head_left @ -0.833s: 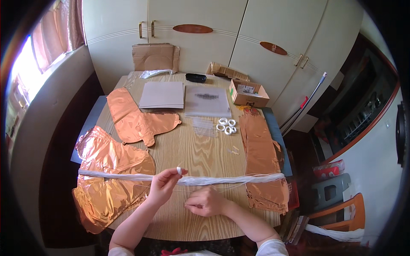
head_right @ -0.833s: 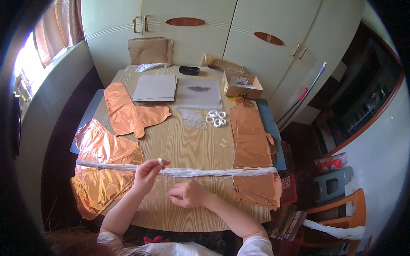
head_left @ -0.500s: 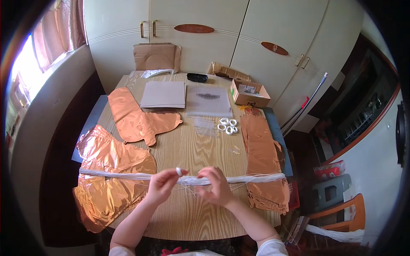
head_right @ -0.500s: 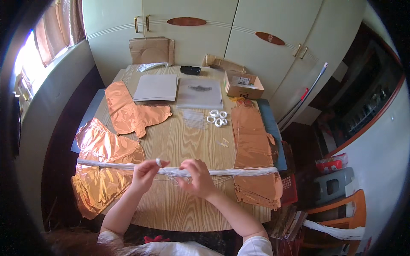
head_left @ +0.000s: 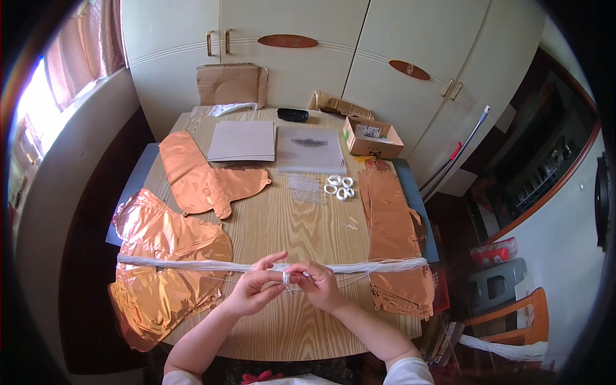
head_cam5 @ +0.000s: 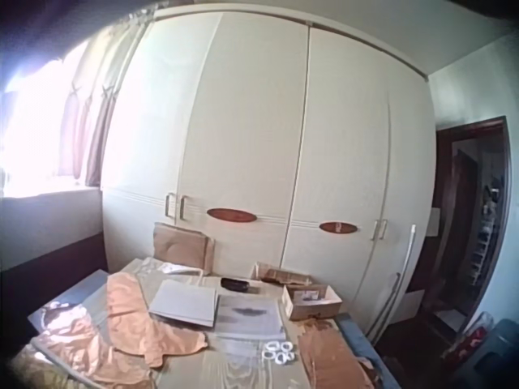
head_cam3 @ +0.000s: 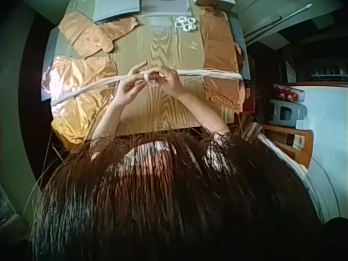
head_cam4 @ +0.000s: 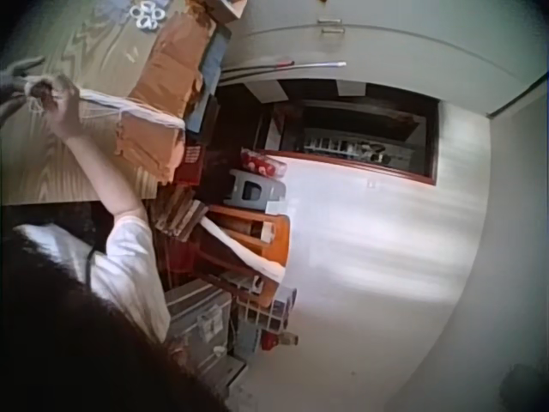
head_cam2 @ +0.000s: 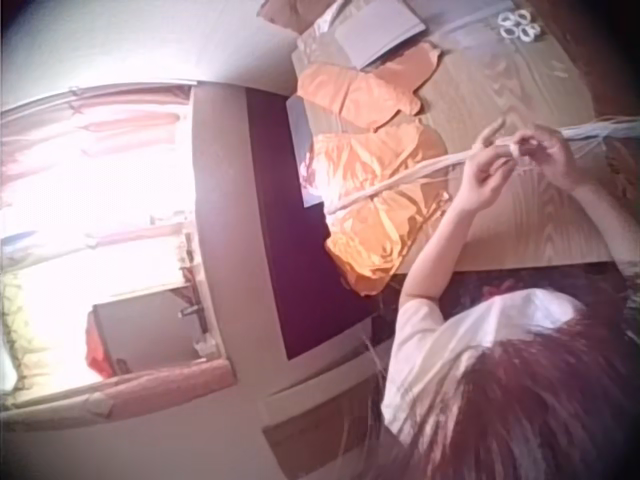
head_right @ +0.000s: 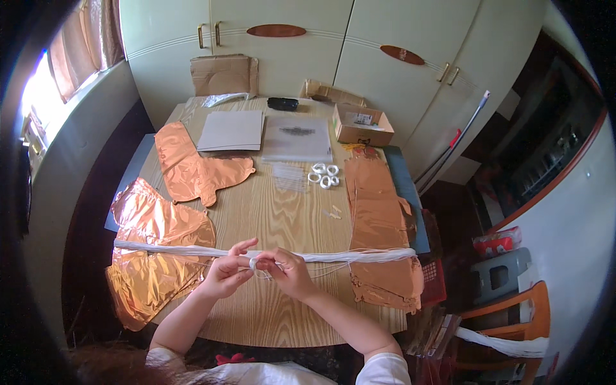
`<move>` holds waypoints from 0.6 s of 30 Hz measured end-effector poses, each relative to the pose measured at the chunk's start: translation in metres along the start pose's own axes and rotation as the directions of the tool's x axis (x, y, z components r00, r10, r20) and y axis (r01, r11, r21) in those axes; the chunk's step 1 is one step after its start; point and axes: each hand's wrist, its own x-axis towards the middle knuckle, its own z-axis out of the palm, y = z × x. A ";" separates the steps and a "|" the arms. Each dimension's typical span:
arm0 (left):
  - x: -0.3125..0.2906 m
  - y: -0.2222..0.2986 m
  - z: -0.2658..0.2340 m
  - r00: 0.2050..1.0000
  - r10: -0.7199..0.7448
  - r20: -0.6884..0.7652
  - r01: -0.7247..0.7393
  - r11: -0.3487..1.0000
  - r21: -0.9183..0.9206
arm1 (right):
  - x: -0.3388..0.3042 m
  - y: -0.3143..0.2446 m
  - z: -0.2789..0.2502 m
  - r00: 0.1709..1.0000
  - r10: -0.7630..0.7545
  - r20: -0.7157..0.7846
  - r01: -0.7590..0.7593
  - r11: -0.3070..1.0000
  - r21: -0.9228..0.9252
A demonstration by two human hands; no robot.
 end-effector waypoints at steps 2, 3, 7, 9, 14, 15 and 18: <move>-0.003 -0.008 0.001 1.000 -0.029 0.004 0.029 0.995 -0.091 | -0.002 0.001 0.005 0.999 0.039 -0.009 -0.038 0.997 0.063; -0.003 -0.010 0.001 0.999 -0.043 0.007 0.044 0.990 -0.136 | -0.003 0.003 0.007 0.999 0.027 -0.017 -0.026 0.998 0.060; -0.004 -0.004 0.005 0.993 -0.072 -0.089 0.044 0.959 -0.281 | -0.003 0.005 0.014 0.997 -0.077 0.003 0.077 0.997 -0.006; -0.005 -0.011 0.004 0.988 -0.097 -0.119 0.064 0.965 -0.255 | -0.003 0.009 0.015 0.995 -0.089 0.034 0.088 0.995 0.046; -0.008 -0.019 0.003 0.969 -0.182 -0.165 0.109 0.920 -0.377 | -0.014 0.026 0.037 0.995 0.090 0.042 -0.099 0.845 0.526; -0.006 -0.015 0.003 0.971 -0.181 -0.158 0.101 0.904 -0.417 | -0.014 0.023 0.037 0.990 0.124 0.071 -0.143 0.830 0.539; -0.004 -0.004 0.004 0.943 -0.291 -0.162 0.190 0.870 -0.454 | -0.011 0.013 0.033 0.941 0.273 0.199 -0.337 0.803 0.491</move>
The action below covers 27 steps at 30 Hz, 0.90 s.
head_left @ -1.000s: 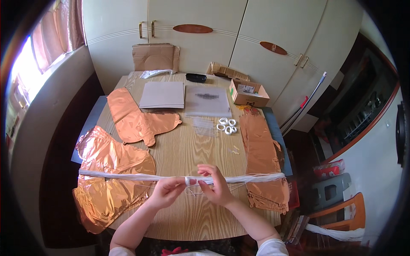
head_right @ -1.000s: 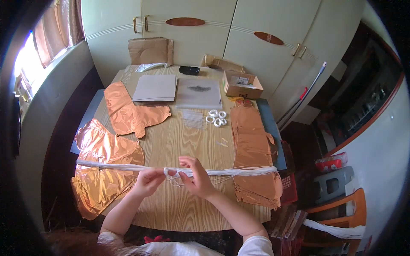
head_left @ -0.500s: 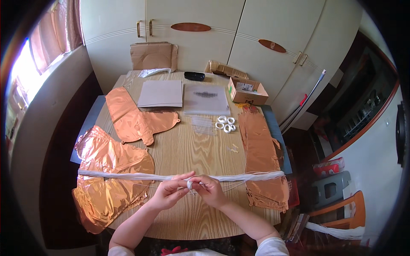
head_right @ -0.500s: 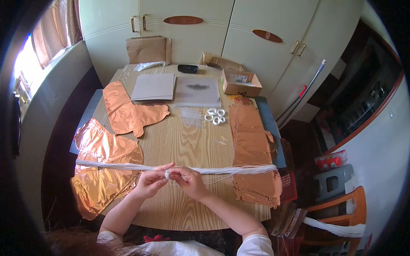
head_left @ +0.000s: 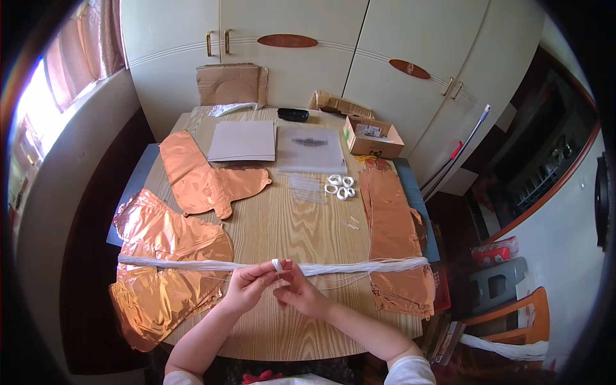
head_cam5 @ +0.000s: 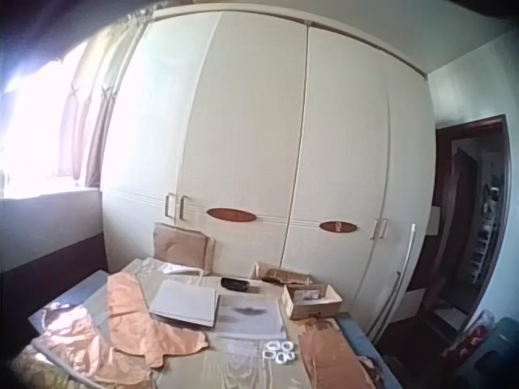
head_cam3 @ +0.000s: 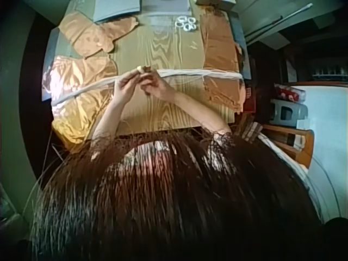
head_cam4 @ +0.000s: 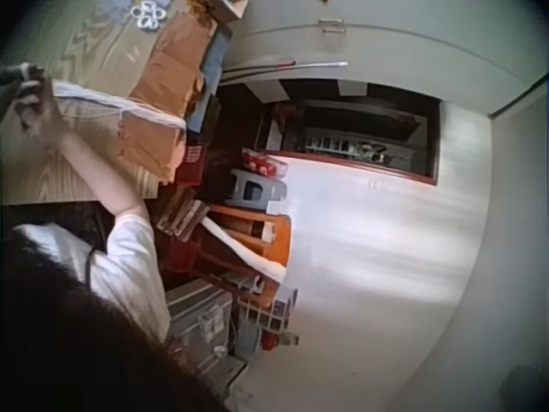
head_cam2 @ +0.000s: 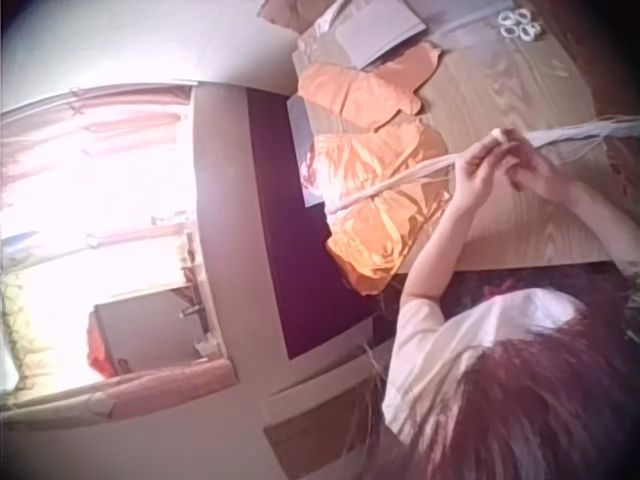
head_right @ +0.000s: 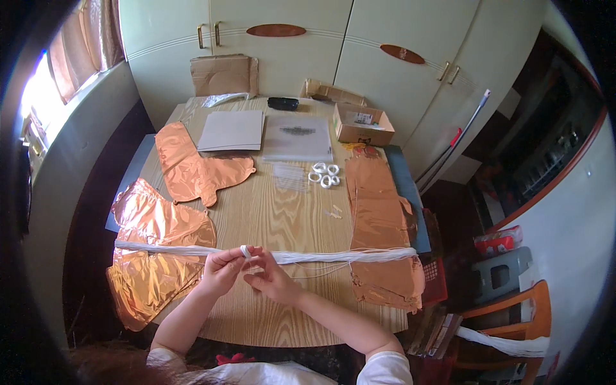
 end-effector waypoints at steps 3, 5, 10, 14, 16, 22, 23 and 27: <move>0.003 -0.007 -0.009 0.999 0.052 0.001 -0.052 0.999 0.018 | -0.001 -0.014 -0.012 0.987 0.161 -0.025 -0.163 0.963 -0.217; 0.004 -0.005 -0.009 0.998 0.060 0.012 -0.060 0.998 0.007 | 0.001 -0.021 -0.016 0.996 0.023 -0.082 -0.055 0.911 -0.408; 0.007 0.002 -0.001 0.996 0.082 0.023 -0.085 0.933 0.351 | -0.001 -0.036 -0.012 0.887 -0.452 0.091 0.333 0.491 -0.805; 0.008 0.000 -0.002 0.987 0.060 0.152 -0.131 0.848 0.513 | -0.002 -0.048 -0.015 0.817 -0.567 0.109 0.371 0.371 -0.851; 0.006 0.002 -0.005 0.978 0.007 0.207 -0.104 0.882 0.459 | -0.002 -0.051 -0.019 0.808 -0.579 0.114 0.376 0.356 -0.855; 0.001 0.001 -0.004 0.948 0.014 0.319 0.007 0.998 -0.065 | 0.001 -0.046 -0.024 0.878 -0.478 0.013 0.318 0.564 -0.762; 0.001 -0.001 -0.008 0.951 0.041 0.307 -0.047 0.999 0.010 | 0.002 -0.042 -0.023 0.890 -0.455 -0.011 0.302 0.609 -0.734; 0.003 -0.006 -0.014 0.969 0.108 0.222 -0.133 0.986 0.102 | -0.001 -0.033 -0.014 0.871 -0.487 0.066 0.345 0.511 -0.787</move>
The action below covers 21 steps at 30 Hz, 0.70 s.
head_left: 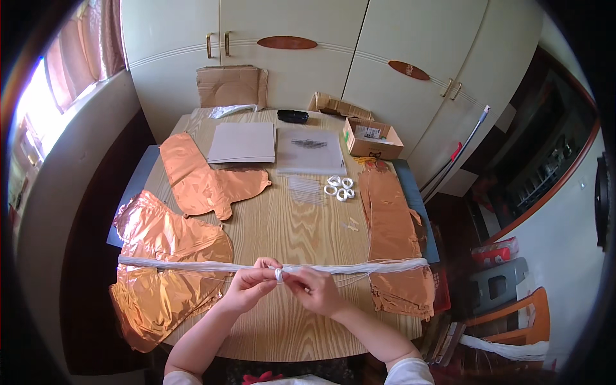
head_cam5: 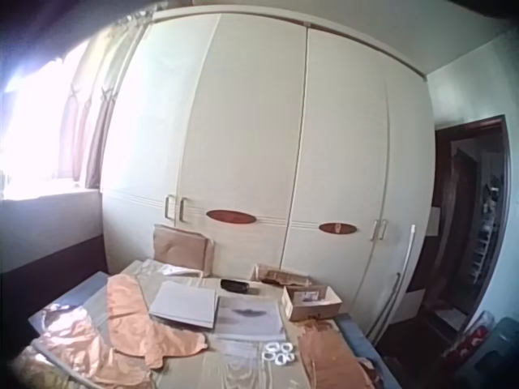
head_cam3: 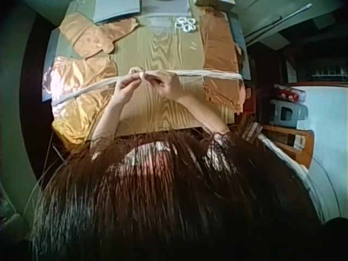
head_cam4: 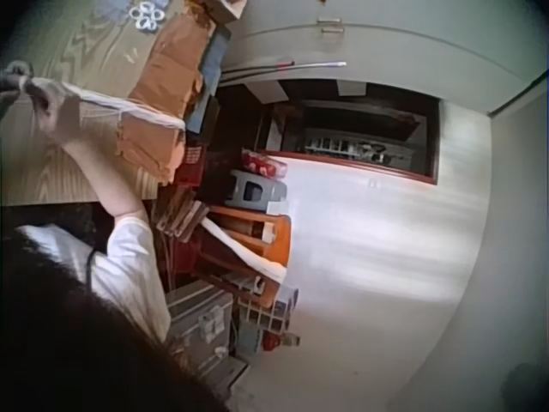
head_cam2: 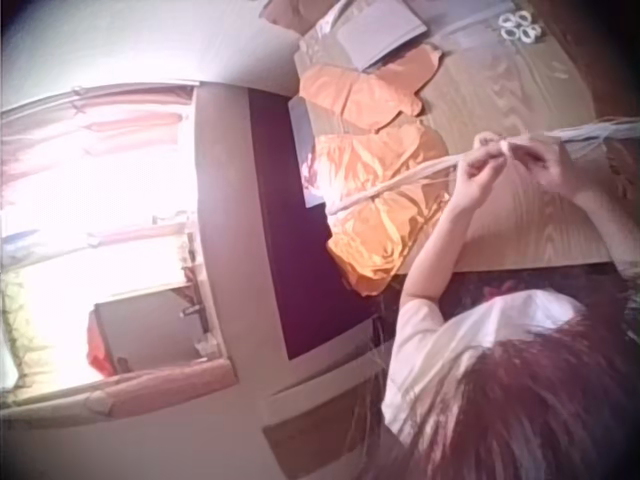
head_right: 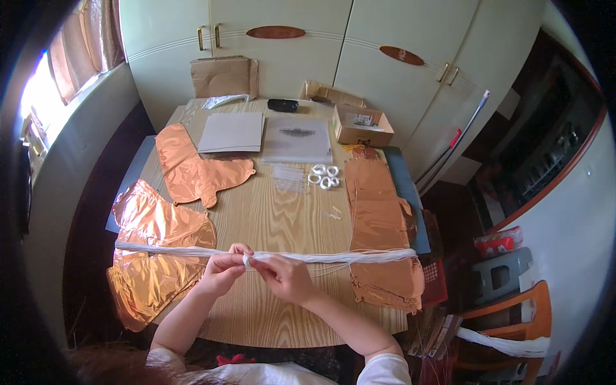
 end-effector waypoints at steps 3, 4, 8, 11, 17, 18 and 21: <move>0.007 0.013 0.017 0.987 -0.043 -0.152 0.030 0.996 -0.085 | -0.001 0.000 0.004 0.982 -0.188 -0.002 0.187 0.978 -0.094; 0.009 0.016 0.019 0.975 -0.066 -0.211 0.043 0.993 -0.114 | 0.000 -0.005 -0.002 0.982 -0.186 0.018 0.187 0.977 -0.101; 0.006 0.007 -0.001 0.997 -0.066 -0.026 0.071 0.950 0.303 | 0.006 -0.010 -0.014 0.980 -0.171 -0.103 0.159 0.981 -0.109; 0.001 0.004 -0.003 0.974 -0.190 0.125 0.197 0.980 -0.041 | 0.006 -0.005 -0.016 0.992 -0.005 -0.127 -0.007 0.995 -0.097; 0.001 0.008 0.005 0.992 -0.098 -0.080 0.076 0.969 -0.234 | -0.002 0.001 0.002 1.000 -0.008 0.027 0.010 0.997 -0.072; 0.005 0.010 0.006 0.990 -0.097 -0.103 0.065 0.959 -0.276 | -0.001 0.000 0.004 0.999 -0.034 0.006 0.035 0.997 -0.064; 0.007 0.006 0.001 0.986 -0.104 -0.128 0.049 0.928 -0.370 | -0.004 0.002 0.002 0.999 -0.039 -0.017 0.037 0.996 -0.081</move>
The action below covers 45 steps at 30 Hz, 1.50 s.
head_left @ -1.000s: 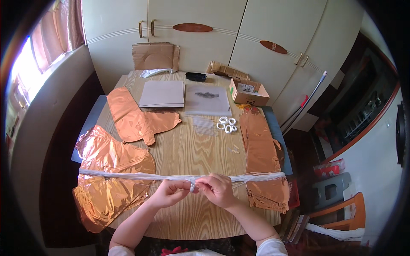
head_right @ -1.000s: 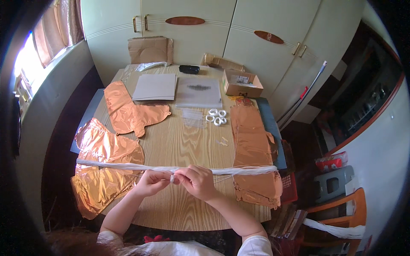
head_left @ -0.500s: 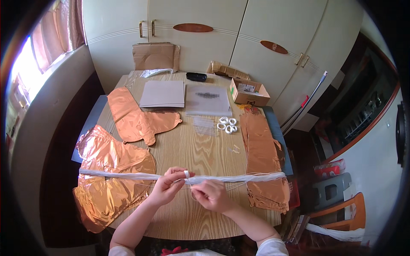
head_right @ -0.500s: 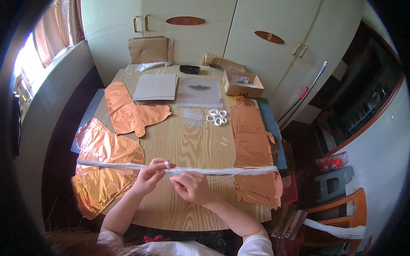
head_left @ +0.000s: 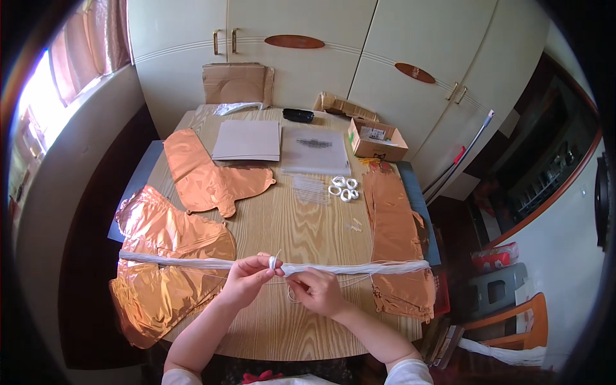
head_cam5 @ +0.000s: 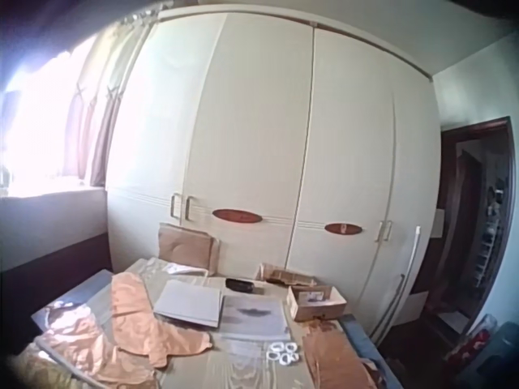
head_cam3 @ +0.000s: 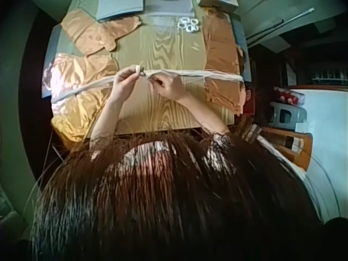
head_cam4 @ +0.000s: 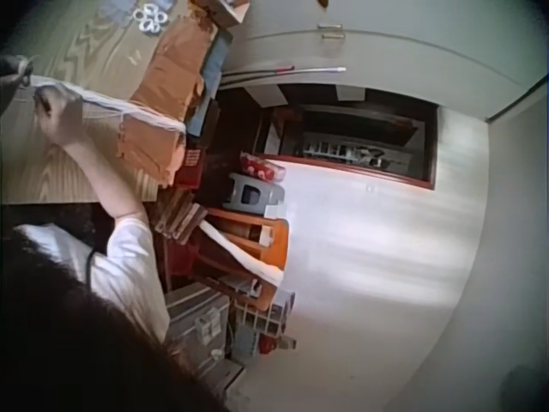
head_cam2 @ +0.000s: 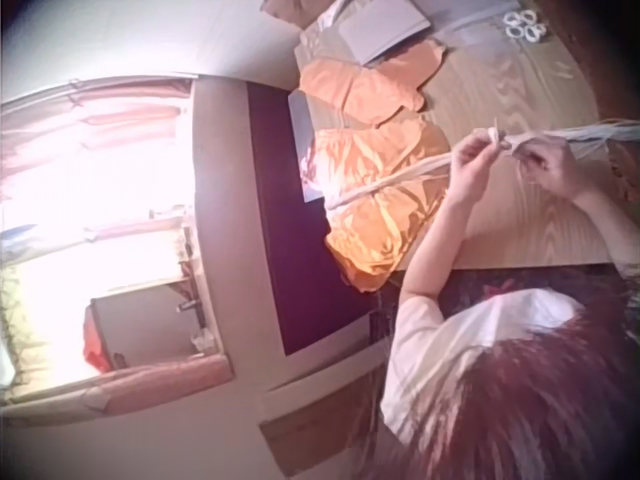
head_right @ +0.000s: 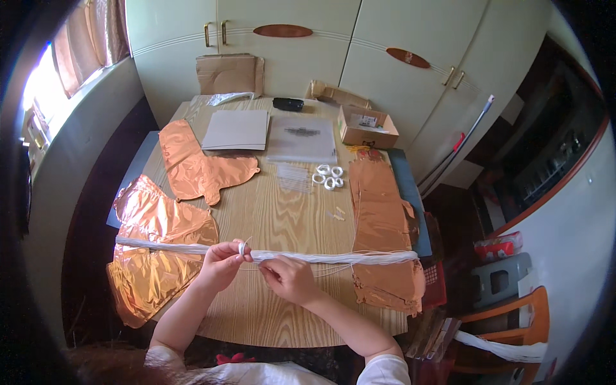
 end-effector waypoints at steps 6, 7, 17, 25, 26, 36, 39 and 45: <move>-0.003 -0.002 -0.001 0.996 -0.082 0.021 0.079 0.991 0.104 | 0.012 -0.008 -0.013 0.969 -0.215 -0.119 0.215 0.977 -0.016; -0.004 -0.003 0.001 0.995 -0.095 0.039 0.089 0.989 0.121 | 0.013 -0.008 -0.012 0.963 -0.247 -0.108 0.248 0.969 -0.012; -0.003 -0.008 0.001 0.996 -0.028 0.080 -0.010 0.896 0.444 | -0.006 0.012 0.003 0.918 0.285 0.274 -0.394 0.590 0.705; -0.007 -0.008 0.004 0.980 -0.132 0.148 0.073 0.935 0.348 | 0.007 0.018 -0.022 0.811 0.239 0.535 -0.580 0.453 0.677; -0.007 -0.009 0.003 0.977 -0.145 0.158 0.086 0.940 0.330 | 0.007 0.018 -0.022 0.810 0.226 0.541 -0.580 0.452 0.678; -0.010 -0.011 0.004 0.940 -0.263 0.219 0.226 0.957 0.180 | -0.001 0.027 -0.012 0.810 0.202 0.550 -0.577 0.437 0.689; -0.012 -0.010 0.001 0.944 -0.253 0.213 0.234 0.966 0.113 | 0.005 0.017 -0.014 0.818 0.176 0.547 -0.556 0.481 0.678; -0.005 -0.007 0.008 0.949 -0.269 0.166 0.274 0.962 -0.003 | 0.013 0.020 -0.020 0.774 0.259 0.578 -0.616 0.520 0.592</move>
